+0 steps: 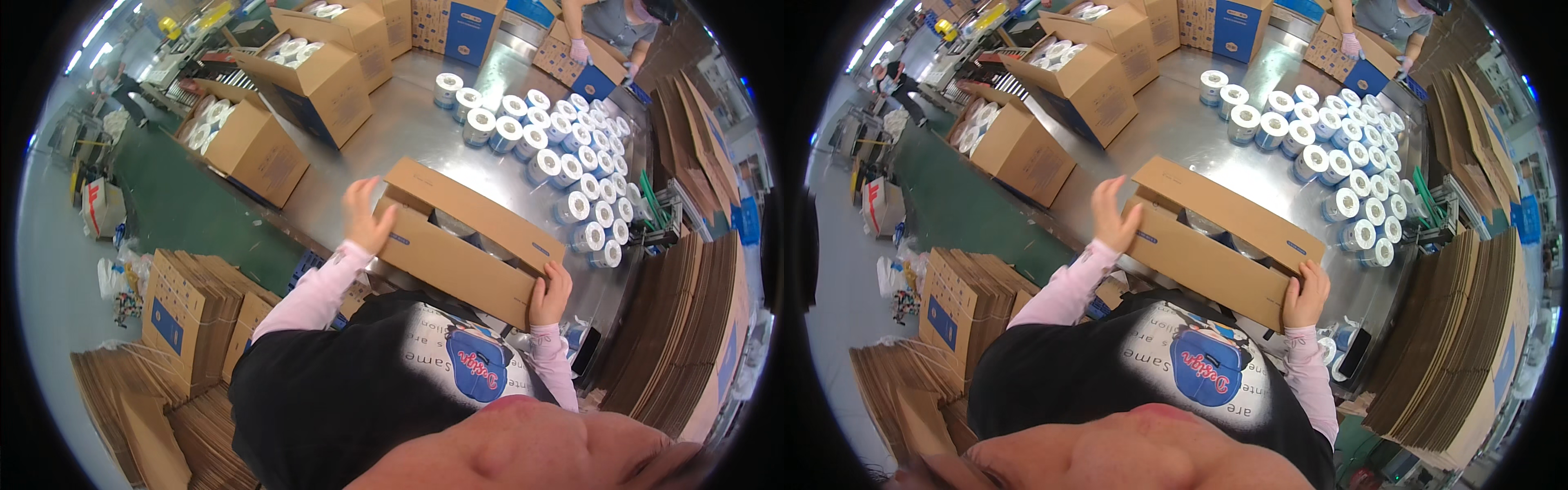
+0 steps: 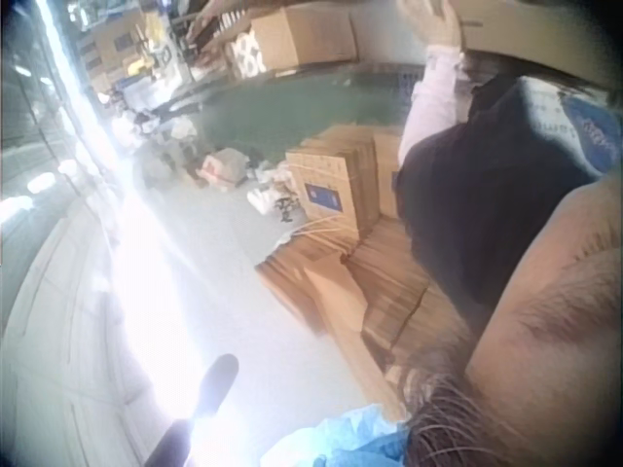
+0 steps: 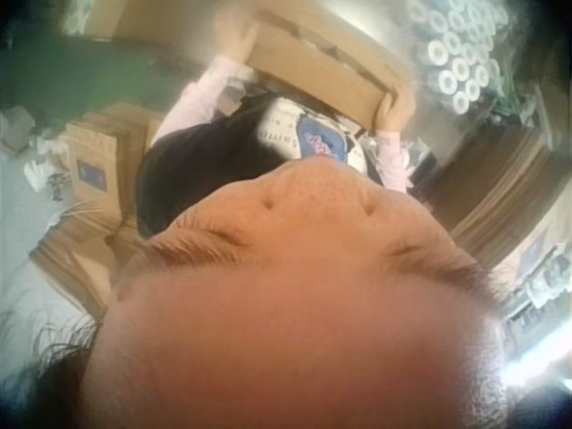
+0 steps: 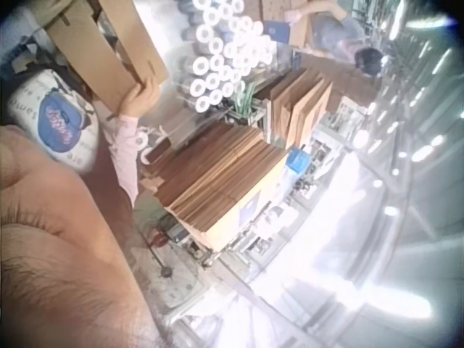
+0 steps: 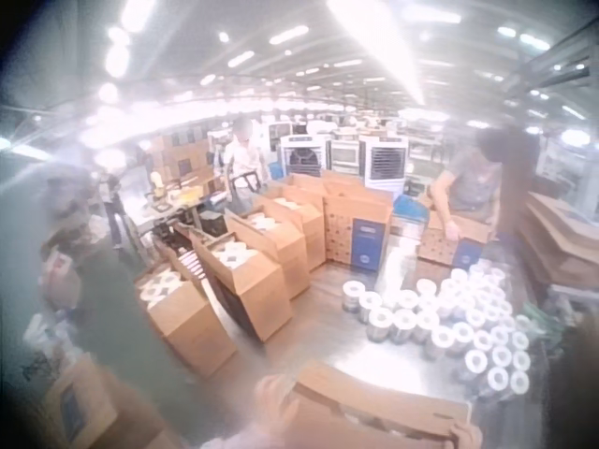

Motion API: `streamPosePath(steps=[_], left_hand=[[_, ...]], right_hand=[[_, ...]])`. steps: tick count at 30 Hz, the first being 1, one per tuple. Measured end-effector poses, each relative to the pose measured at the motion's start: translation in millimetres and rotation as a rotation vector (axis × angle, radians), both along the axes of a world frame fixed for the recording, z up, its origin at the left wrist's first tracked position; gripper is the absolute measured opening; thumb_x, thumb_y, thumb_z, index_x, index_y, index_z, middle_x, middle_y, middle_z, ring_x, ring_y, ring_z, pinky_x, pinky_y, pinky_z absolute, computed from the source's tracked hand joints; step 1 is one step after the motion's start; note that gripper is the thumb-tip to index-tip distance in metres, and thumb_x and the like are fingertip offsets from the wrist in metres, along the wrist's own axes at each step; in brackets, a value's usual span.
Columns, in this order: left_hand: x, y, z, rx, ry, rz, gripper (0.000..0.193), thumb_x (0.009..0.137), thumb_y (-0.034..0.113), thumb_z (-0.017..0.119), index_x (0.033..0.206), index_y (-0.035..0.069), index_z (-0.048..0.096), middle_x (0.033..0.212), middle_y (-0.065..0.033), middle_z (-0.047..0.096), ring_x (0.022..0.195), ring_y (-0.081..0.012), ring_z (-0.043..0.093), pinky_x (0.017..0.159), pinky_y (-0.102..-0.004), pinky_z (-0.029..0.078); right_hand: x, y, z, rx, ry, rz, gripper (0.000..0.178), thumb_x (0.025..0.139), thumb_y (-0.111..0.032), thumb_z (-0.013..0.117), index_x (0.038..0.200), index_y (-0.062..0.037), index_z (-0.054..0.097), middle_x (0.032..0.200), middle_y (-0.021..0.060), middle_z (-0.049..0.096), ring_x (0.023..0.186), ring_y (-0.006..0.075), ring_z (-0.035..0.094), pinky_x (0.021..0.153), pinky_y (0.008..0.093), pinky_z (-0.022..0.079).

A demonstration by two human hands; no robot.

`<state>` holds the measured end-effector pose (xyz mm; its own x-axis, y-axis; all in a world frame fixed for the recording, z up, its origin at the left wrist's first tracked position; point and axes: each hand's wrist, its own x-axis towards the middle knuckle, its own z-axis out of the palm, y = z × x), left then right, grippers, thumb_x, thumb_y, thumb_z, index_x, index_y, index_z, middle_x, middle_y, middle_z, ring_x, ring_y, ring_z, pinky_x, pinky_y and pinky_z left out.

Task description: The person assembles cardboard boxes and fills them with plastic-wrapped rolls, handling them by hand before closing the boxes.

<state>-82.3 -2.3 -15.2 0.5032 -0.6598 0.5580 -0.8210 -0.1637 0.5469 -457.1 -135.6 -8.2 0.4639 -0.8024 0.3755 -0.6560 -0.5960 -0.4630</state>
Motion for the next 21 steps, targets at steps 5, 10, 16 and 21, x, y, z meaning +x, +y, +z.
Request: streamPosePath(steps=[5,10,16,21], left_hand=[[34,85,-96,0.231,1.517,0.039,0.083,0.09,0.061,0.043,0.151,0.011,0.018,0.151,-0.0207,0.025,0.139,-0.0366,0.025,0.111,-0.0504,0.026],[19,45,-54,0.078,2.213,-0.277,0.096,0.079,0.087,0.021,0.153,0.027,0.01,0.158,-0.014,0.003,0.144,-0.0387,0.01,0.107,-0.066,0.017],[106,-72,-78,0.014,2.013,-0.4,0.086,0.086,0.079,0.024,0.153,0.027,0.011,0.158,-0.0069,0.014,0.143,-0.0358,0.017,0.101,-0.0692,0.025],[136,-189,-87,0.005,1.94,-0.471,0.102,0.083,0.071,0.052,0.154,0.022,-0.003,0.16,-0.0108,-0.007,0.146,-0.0358,0.004,0.109,-0.0654,0.018]], right_hand=[[-3,12,-15,0.269,-0.306,-0.169,0.037,0.091,-0.004,0.049,0.127,-0.0009,0.05,0.142,0.0191,0.043,0.132,0.0321,0.04,0.108,0.0402,0.032],[22,29,-40,0.574,-0.598,-0.262,0.048,0.094,-0.007,0.049,0.14,-0.0038,0.035,0.134,0.0163,0.047,0.115,0.0233,0.053,0.097,0.0353,0.044],[153,-17,-42,0.473,-0.72,-0.255,0.052,0.093,-0.005,0.052,0.141,-0.0014,0.03,0.14,0.0166,0.035,0.124,0.0253,0.044,0.105,0.0381,0.038],[254,-155,-60,0.242,-0.648,-0.121,0.059,0.09,-0.018,0.061,0.141,-0.0016,0.037,0.142,0.0191,0.04,0.13,0.0314,0.039,0.109,0.0382,0.031]])
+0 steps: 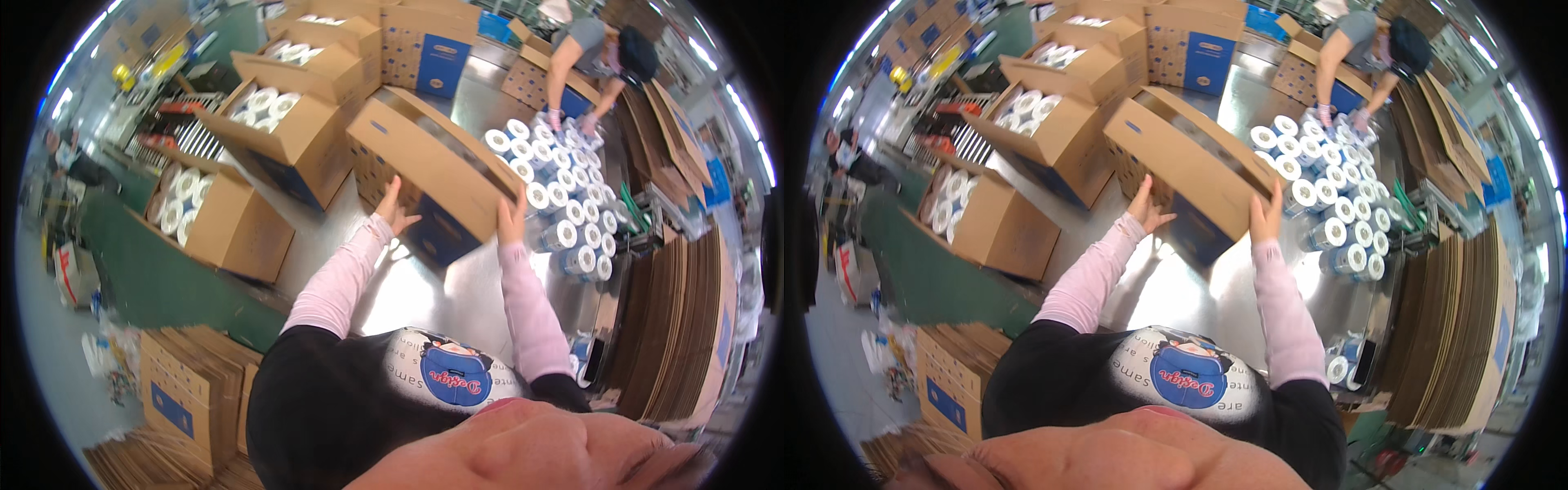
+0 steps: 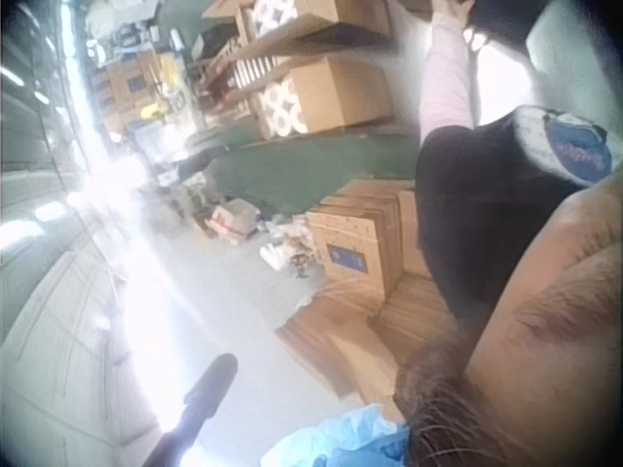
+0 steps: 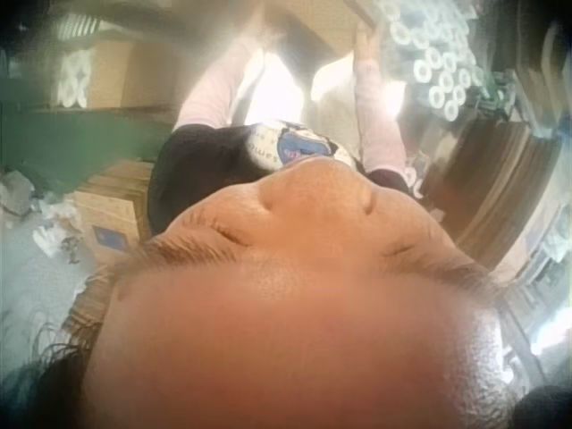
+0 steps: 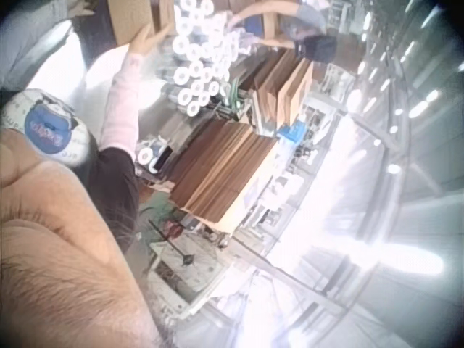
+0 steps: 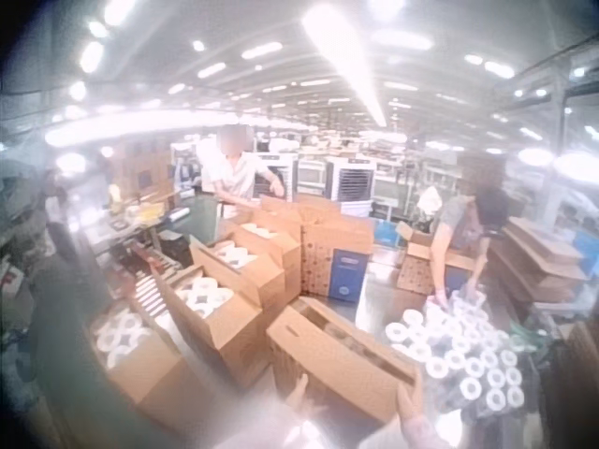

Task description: The person assembles cardboard boxes and fills them with plastic-wrapped rolls, handling them by hand before closing the boxes.

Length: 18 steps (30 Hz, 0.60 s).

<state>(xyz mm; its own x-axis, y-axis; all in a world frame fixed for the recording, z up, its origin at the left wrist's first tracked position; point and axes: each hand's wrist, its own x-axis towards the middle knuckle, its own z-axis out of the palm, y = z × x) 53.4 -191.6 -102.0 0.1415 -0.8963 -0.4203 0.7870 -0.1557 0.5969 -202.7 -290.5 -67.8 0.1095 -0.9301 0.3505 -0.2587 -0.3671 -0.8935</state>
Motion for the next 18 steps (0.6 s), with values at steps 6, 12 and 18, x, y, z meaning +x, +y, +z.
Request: streamPosePath(steps=[6,12,18], left_hand=[[-105,14,-43,-0.043,-0.276,-0.808,0.084,0.087,0.042,0.064,0.153,0.019,0.017,0.151,-0.0052,0.035,0.137,-0.0216,0.031,0.106,-0.0514,0.03],[-135,176,-78,0.487,-0.021,-0.724,0.038,0.094,0.026,0.06,0.123,0.002,0.05,0.124,-0.0151,0.058,0.117,-0.0288,0.056,0.095,-0.0357,0.048],[-35,218,-151,0.603,-0.365,-0.665,0.044,0.095,0.031,0.054,0.132,0.009,0.046,0.125,-0.0116,0.058,0.109,-0.0265,0.057,0.087,-0.0415,0.048]], right_hand=[[35,-21,-1,-0.117,0.147,0.243,0.056,0.087,-0.019,0.065,0.138,-0.0085,0.044,0.134,0.0188,0.05,0.13,0.0351,0.042,0.11,0.0393,0.032],[-142,28,116,-0.492,0.811,0.081,0.062,0.077,-0.013,0.071,0.134,-0.0092,0.047,0.144,0.0183,0.038,0.135,0.0393,0.033,0.111,0.0466,0.032],[-423,56,320,-0.241,1.161,-1.082,0.046,0.077,-0.027,0.071,0.117,-0.0072,0.06,0.112,0.0175,0.063,0.11,0.0355,0.055,0.096,0.0428,0.044]])
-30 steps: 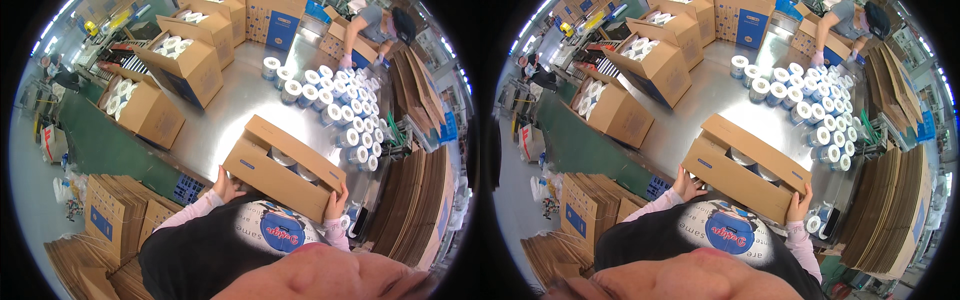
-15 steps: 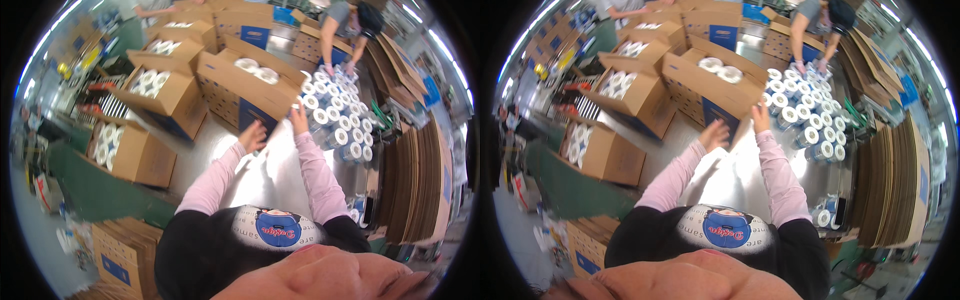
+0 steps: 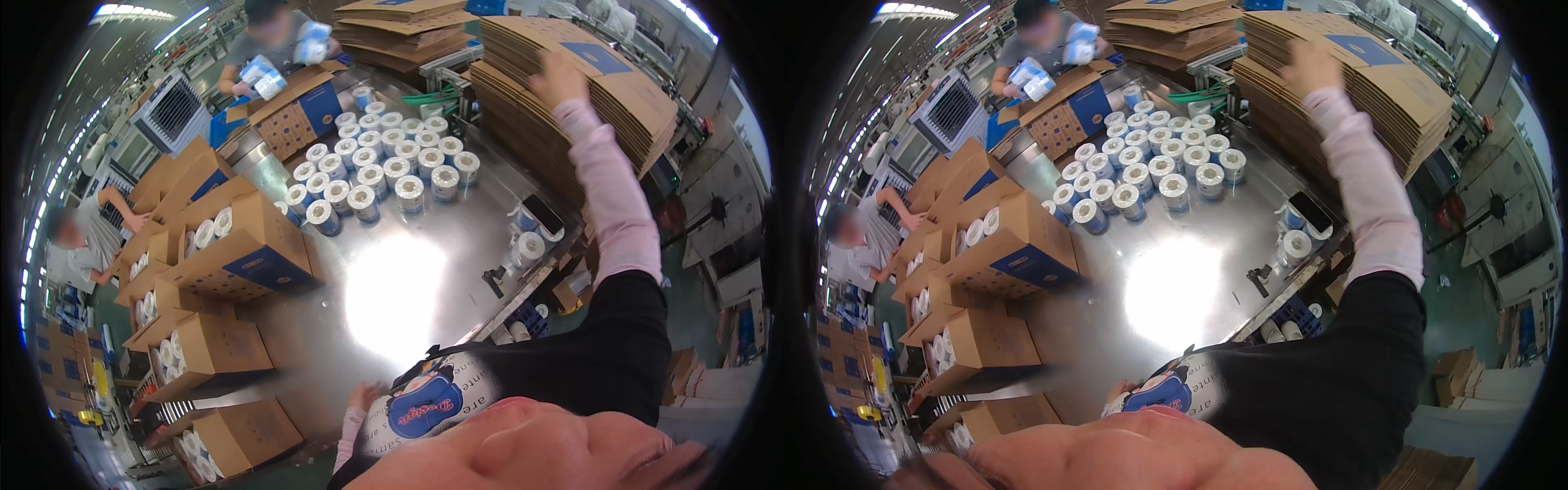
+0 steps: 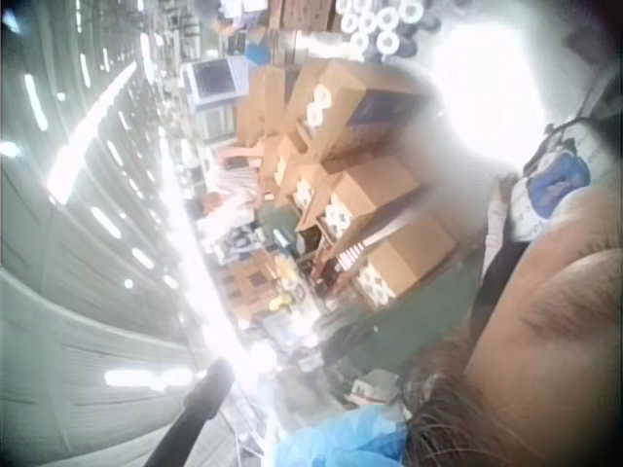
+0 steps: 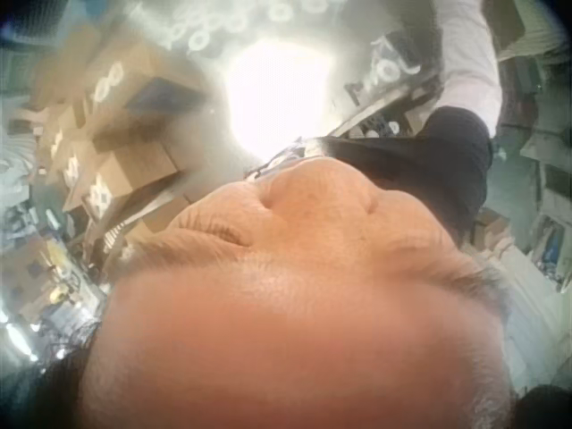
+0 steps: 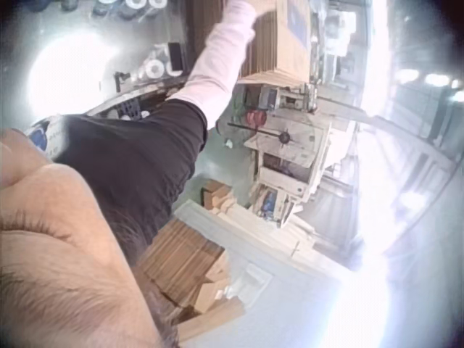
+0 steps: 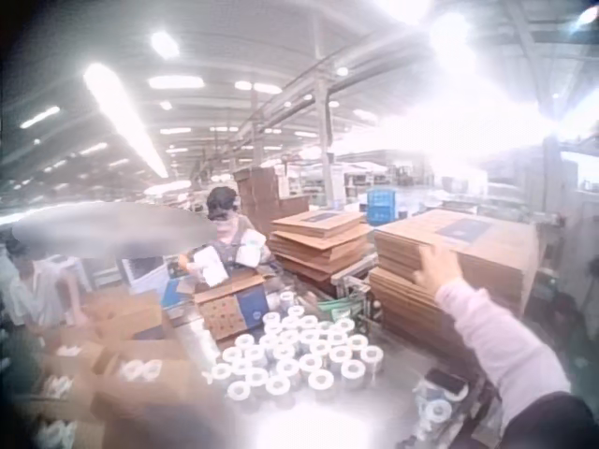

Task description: The person assembles cardboard boxes and fills them with plastic-wrapped rolls, handling them by hand before closing the boxes.

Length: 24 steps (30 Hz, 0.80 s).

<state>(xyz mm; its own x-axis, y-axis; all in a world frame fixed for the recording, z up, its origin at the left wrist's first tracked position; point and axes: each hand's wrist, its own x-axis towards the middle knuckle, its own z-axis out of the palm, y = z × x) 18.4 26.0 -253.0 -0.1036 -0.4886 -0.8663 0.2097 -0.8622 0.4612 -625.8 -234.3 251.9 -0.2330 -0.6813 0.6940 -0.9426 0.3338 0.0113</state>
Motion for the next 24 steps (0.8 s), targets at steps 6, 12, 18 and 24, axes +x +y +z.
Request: streamPosePath(steps=[6,12,18,24], left_hand=[[-18,-39,17,-0.06,-0.142,0.021,0.052,0.09,0.036,0.059,0.136,0.016,0.045,0.124,-0.0091,0.06,0.106,-0.0243,0.058,0.085,-0.0403,0.044],[-107,-60,61,-0.21,-0.167,-0.324,0.046,0.091,0.033,0.06,0.133,0.017,0.048,0.117,-0.0034,0.064,0.107,-0.0174,0.06,0.081,-0.034,0.047],[-138,-49,70,-0.288,-0.108,-0.495,0.05,0.086,0.033,0.065,0.13,0.013,0.053,0.112,-0.0025,0.065,0.103,-0.0194,0.061,0.08,-0.0324,0.047],[-84,-46,58,-0.257,-0.243,-0.295,0.048,0.085,0.029,0.065,0.129,0.015,0.055,0.109,-0.0029,0.067,0.097,-0.0169,0.062,0.077,-0.0336,0.047]], right_hand=[[-224,70,-4,0.247,-0.074,-0.551,0.062,0.078,-0.039,0.075,0.127,-0.0102,0.05,0.129,0.0173,0.054,0.122,0.0335,0.051,0.098,0.0448,0.045],[-173,70,-19,0.359,0.103,-0.559,0.028,0.088,-0.027,0.062,0.107,-0.0075,0.066,0.107,0.0148,0.068,0.1,0.0325,0.066,0.084,0.0439,0.053],[-136,79,2,0.366,0.304,-0.257,0.016,0.087,-0.015,0.053,0.089,-0.0063,0.067,0.097,0.0171,0.068,0.089,0.0376,0.066,0.078,0.0468,0.053],[-25,128,37,0.117,0.465,0.248,0.012,0.089,-0.016,0.061,0.094,-0.0055,0.058,0.096,0.011,0.06,0.085,0.0333,0.062,0.073,0.0423,0.049]])
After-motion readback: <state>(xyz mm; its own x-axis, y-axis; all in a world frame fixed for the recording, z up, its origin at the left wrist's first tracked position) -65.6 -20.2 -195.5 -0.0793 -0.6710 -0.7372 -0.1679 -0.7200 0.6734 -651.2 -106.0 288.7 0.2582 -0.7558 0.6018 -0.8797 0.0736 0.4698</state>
